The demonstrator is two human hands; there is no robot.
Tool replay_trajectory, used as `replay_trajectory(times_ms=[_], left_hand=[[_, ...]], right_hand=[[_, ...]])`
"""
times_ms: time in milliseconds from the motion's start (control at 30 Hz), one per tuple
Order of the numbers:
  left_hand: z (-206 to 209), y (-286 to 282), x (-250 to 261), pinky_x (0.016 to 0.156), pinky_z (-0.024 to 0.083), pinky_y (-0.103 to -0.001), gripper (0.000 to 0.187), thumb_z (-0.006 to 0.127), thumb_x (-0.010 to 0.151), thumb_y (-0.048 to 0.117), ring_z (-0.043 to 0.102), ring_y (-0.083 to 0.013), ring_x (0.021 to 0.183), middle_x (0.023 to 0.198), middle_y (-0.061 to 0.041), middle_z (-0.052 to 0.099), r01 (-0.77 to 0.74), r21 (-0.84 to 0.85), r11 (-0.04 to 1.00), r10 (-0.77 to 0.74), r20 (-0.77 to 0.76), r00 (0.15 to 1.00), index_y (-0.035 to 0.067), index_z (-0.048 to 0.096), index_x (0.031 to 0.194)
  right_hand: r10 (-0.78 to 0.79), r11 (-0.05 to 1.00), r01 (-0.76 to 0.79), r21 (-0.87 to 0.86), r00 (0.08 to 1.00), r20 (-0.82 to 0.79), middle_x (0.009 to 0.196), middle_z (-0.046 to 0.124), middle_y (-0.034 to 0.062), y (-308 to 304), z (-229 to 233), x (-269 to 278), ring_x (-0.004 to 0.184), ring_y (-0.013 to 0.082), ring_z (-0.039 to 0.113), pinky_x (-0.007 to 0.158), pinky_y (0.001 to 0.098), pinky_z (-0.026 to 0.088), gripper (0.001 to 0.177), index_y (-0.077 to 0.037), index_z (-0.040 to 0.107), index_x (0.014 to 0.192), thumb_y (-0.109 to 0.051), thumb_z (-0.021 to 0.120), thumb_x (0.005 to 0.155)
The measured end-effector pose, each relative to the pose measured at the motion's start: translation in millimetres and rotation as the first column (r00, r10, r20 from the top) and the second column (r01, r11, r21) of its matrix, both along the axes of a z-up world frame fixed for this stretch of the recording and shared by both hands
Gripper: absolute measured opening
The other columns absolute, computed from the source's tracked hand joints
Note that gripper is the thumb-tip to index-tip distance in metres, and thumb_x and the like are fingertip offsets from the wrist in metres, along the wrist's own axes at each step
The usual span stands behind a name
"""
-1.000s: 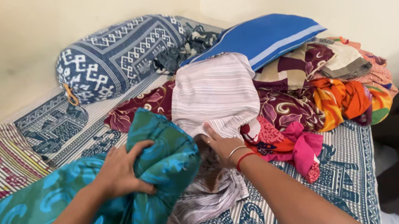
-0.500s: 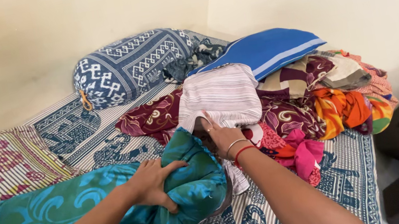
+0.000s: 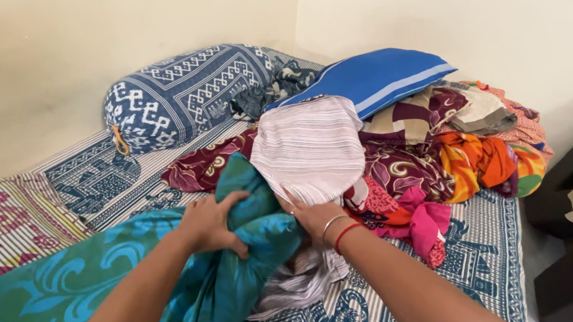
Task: The person folds a teal pillowcase, places a pillow inside, and smooths the bedsheet. They then arrange a patterned pillow and a blue pillow on the bed.
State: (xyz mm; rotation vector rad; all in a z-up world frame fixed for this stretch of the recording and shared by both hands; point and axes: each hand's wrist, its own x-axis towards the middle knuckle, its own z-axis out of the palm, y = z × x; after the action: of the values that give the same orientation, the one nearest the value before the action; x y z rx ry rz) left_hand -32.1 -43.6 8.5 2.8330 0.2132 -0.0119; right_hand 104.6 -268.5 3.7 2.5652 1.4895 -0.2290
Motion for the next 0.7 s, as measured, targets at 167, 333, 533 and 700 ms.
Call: replay_trajectory(times_ms=[167, 333, 533, 700], left_hand=[[-1.1, -13.0, 10.9, 0.11, 0.036, -0.051, 0.122, 0.091, 0.041, 0.06, 0.052, -0.0413, 0.123, 0.124, -0.02, 0.057, -0.124, 0.078, 0.989, 0.118, 0.071, 0.99, 0.043, 0.04, 0.151], [-11.0, -37.5, 10.5, 0.105, 0.036, -0.053, 0.119, 0.092, 0.041, 0.06, 0.05, -0.0415, 0.122, 0.124, -0.021, 0.055, -0.049, 0.159, 0.986, 0.031, 0.114, 0.993, 0.035, 0.046, 0.147], [-19.9, -65.3, 0.5, 0.105, 0.035, -0.053, 0.114, 0.092, 0.04, 0.057, 0.051, -0.0384, 0.117, 0.116, -0.019, 0.057, 0.028, 0.199, 0.98, -0.068, 0.196, 0.978, 0.031, 0.051, 0.143], [-22.0, -81.6, 2.3, 0.106, 0.033, -0.054, 0.114, 0.094, 0.039, 0.056, 0.049, -0.0376, 0.117, 0.116, -0.017, 0.057, 0.036, 0.207, 0.978, -0.076, 0.193, 0.978, 0.034, 0.051, 0.143]], right_hand=[[-0.032, 0.972, 0.082, 0.22, 0.975, -0.22, 0.153, 0.047, 0.0247, 3.1, 6.8, -4.2, 0.131, 0.0396, 0.058, 0.105, 0.0426, 0.049, 0.124, -0.019, -0.008, 0.166, -0.01, 0.07, 0.071], [0.129, 0.933, -0.024, 0.358, 0.954, -0.272, 0.155, 0.04, 0.0294, 32.9, 6.5, 12.7, 0.135, 0.0411, 0.052, 0.109, 0.0397, 0.044, 0.119, -0.016, -0.008, 0.163, -0.009, 0.066, 0.07], [0.195, 0.799, 0.011, 0.601, 0.941, -0.277, 0.162, 0.03, 0.0309, 47.1, -46.0, 59.7, 0.138, 0.0437, 0.047, 0.111, 0.0402, 0.041, 0.108, -0.014, 0.009, 0.164, -0.001, 0.064, 0.072], [-0.112, 0.532, 0.309, 0.789, 0.949, -0.296, 0.131, 0.073, 0.016, 66.3, -84.5, 81.2, 0.127, 0.0323, 0.067, 0.111, 0.0369, 0.049, 0.055, -0.016, 0.069, 0.13, -0.008, 0.066, 0.075]])
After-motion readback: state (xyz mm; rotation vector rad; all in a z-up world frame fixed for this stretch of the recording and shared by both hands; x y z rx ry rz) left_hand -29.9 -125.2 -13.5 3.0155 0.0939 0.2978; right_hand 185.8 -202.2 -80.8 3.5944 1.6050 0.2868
